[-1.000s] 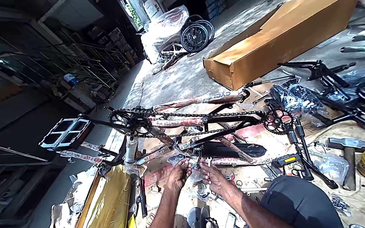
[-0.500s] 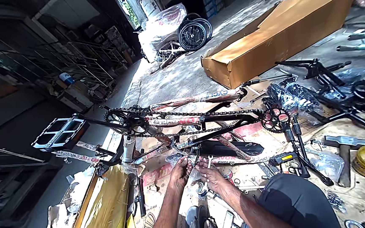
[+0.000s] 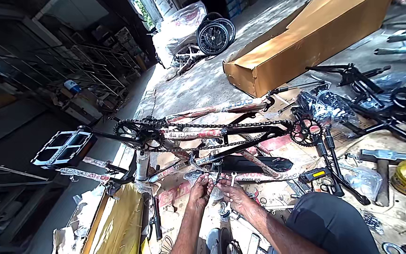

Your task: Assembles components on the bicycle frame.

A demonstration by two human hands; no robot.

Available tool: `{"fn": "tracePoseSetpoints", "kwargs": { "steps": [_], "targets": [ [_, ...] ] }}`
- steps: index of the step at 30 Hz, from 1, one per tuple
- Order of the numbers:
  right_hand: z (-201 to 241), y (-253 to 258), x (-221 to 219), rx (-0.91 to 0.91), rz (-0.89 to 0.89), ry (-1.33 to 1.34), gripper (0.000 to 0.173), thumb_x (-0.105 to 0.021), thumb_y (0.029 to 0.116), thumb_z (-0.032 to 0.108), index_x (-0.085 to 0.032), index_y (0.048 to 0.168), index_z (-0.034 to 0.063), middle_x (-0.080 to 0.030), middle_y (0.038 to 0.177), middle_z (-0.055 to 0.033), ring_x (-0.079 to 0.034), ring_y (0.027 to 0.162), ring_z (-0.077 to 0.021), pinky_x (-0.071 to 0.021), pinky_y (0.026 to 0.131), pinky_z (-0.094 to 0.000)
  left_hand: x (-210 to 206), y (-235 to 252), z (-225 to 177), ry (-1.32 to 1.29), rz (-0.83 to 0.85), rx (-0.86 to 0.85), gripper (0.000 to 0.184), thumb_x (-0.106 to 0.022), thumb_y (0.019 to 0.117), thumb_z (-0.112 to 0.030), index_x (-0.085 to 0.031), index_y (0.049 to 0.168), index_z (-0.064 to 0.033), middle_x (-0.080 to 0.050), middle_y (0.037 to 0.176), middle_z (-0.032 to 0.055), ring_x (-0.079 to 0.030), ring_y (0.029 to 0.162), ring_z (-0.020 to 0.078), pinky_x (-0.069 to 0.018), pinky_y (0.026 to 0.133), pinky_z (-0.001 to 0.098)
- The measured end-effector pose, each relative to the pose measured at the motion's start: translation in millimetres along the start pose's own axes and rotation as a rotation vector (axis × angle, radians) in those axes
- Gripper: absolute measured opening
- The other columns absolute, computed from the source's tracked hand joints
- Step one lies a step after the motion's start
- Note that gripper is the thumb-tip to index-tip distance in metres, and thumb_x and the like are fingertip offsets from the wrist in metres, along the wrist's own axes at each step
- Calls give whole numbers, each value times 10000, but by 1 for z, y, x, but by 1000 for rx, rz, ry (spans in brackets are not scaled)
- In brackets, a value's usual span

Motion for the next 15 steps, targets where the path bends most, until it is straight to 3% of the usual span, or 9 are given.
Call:
{"fn": "tracePoseSetpoints", "kwargs": {
  "steps": [8,13,15],
  "targets": [
    [0,1,0,1,3,0,153,-743,901,7,-703,1048,19,-612,747,-30,-329,450,-16,-275,403,-177,0,-2,1,14,12,4,108,-532,1024,-10,-597,1108,-27,-625,788,88,-625,596,148,-573,566,257],
    [2,2,2,16,1,-29,170,-744,895,1,-696,1057,16,-625,766,-42,-337,458,-22,-277,408,-181,6,3,4,149,80,48,93,-546,1021,-35,-619,1078,-38,-607,773,89,-555,544,128,-489,493,230],
    [2,1,2,26,1,-25,163,-745,891,-1,-693,1044,15,-607,748,-41,-339,457,-26,-283,410,-181,8,1,5,176,99,75,88,-585,998,-37,-658,1045,-46,-645,849,108,-593,624,164,-513,548,278]
  ]
}}
Point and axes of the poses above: each hand's wrist, its own y-axis towards the middle knuckle, its own x-axis out of the back of the hand, z = x × y, the point moved 1 cm from there along y, towards the middle knuckle
